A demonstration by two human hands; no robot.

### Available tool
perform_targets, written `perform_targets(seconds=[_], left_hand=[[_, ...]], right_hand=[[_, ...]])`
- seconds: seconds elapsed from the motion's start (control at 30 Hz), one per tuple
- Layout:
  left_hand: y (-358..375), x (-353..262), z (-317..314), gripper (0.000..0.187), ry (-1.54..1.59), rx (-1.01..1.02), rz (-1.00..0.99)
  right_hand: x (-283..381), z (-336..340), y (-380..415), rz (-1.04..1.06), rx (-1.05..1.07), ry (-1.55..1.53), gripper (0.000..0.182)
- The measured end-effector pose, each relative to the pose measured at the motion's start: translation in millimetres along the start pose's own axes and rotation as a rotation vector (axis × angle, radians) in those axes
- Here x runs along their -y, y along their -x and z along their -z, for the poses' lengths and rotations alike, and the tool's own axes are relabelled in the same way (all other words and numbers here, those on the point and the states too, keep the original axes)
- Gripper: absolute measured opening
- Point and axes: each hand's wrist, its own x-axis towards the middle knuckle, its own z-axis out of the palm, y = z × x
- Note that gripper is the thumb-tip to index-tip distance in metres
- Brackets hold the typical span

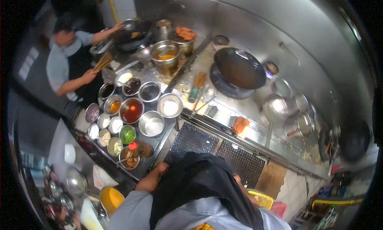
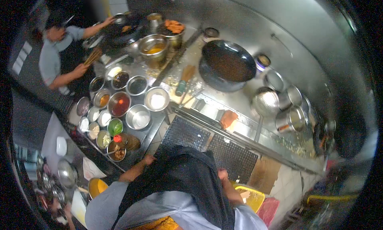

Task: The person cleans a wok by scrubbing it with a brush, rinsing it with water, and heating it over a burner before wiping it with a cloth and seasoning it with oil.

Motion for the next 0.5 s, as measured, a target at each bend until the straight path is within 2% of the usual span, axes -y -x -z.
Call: perform_targets(seconds=[0.07,0.1,0.17,0.3,0.4,0.5], left_hand=[[7,-1,-2,0.023,0.098,-0.076,-0.015],[0,7,-5,0.023,0.059,-0.047,-0.028],[-20,27,-11,0.026,0.146,-0.015,0.086],[-18,26,-9,0.028,0.19,-0.002,0.13],[-18,26,-8,0.029,0.199,-0.001,0.139],[-17,29,-6,0.03,0.21,-0.022,0.134]], right_hand=[[-4,-3,-8,0.08,0.053,-0.011,0.041],[-5,-3,-7,0.05,0.031,-0.044,0.041],[1,1,-5,0.129,0.151,0.116,0.041],[31,6,19,-0.041,-0.002,0.013,0.036],[40,14,37,-0.041,0.011,0.041,0.037],[28,6,15,0.042,0.074,0.031,0.033]])
